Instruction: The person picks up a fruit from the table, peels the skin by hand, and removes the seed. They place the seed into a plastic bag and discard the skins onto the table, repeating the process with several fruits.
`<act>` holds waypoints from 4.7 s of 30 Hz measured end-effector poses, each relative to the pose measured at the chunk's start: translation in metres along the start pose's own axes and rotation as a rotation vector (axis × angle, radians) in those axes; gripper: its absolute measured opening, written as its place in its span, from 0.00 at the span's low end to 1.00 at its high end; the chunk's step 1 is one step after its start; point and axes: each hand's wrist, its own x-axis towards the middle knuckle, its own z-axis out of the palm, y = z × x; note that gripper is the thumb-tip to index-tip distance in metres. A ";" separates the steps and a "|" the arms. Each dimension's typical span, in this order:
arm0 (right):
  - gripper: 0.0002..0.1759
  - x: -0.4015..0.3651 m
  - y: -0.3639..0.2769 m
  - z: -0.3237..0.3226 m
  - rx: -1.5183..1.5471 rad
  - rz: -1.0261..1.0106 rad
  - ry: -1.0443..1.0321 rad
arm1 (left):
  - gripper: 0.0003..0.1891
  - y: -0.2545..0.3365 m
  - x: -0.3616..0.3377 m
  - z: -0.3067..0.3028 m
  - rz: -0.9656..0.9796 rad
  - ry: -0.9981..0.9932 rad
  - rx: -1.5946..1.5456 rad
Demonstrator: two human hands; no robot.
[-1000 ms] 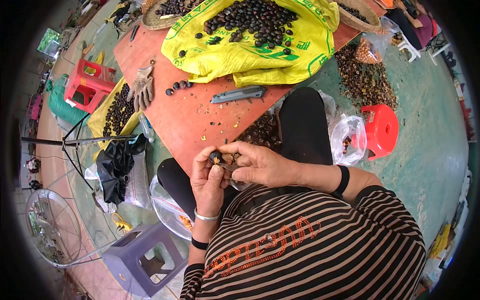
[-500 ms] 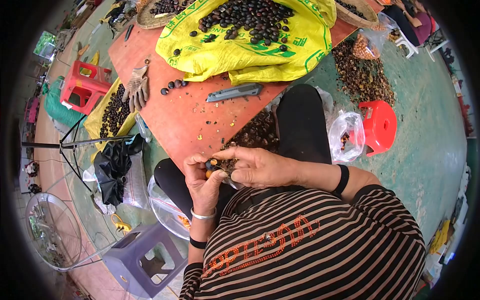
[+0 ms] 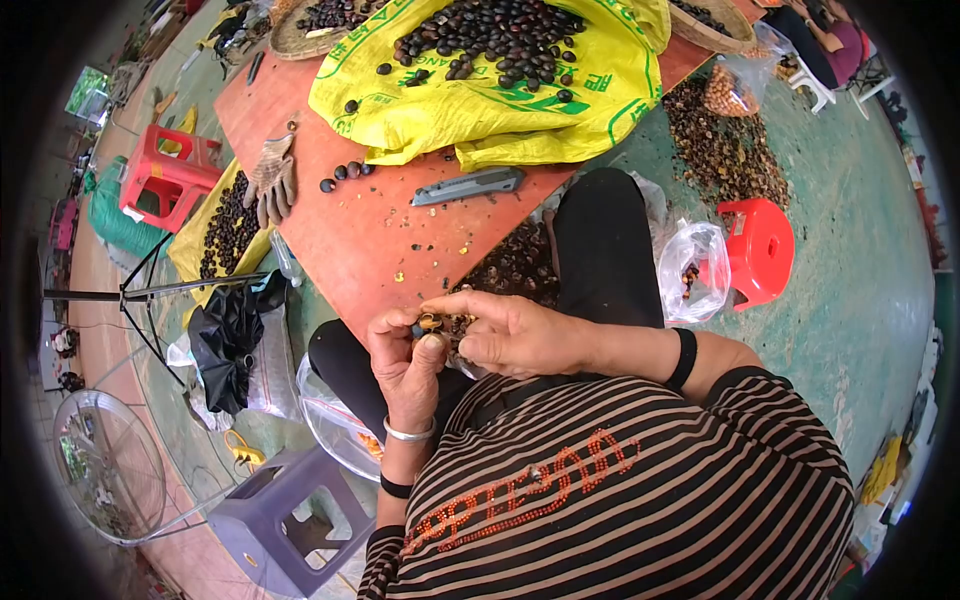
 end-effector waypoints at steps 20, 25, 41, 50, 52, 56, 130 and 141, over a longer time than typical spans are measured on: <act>0.23 0.000 0.010 -0.015 -0.047 0.075 0.233 | 0.15 -0.005 -0.001 0.004 -0.021 -0.036 -0.075; 0.25 -0.007 0.003 -0.013 -0.114 0.011 0.138 | 0.14 -0.006 -0.001 0.005 -0.036 -0.010 -0.027; 0.27 -0.005 0.019 -0.017 -0.076 0.070 0.225 | 0.12 -0.012 -0.002 0.000 0.192 -0.120 0.228; 0.26 -0.006 0.014 -0.012 -0.292 -0.105 0.223 | 0.13 -0.004 0.005 0.009 -0.045 0.027 -0.028; 0.29 -0.001 0.021 -0.008 -0.240 -0.195 0.210 | 0.14 -0.007 0.004 0.010 -0.068 0.002 -0.042; 0.30 -0.001 0.027 -0.018 -0.302 -0.142 0.163 | 0.14 -0.004 0.004 0.013 -0.099 0.025 -0.032; 0.28 -0.009 0.010 -0.016 -0.290 -0.049 0.028 | 0.13 0.000 -0.005 0.008 -0.063 -0.005 0.070; 0.24 -0.011 0.018 -0.013 -0.306 0.068 0.148 | 0.11 -0.002 -0.007 0.001 -0.094 0.042 0.085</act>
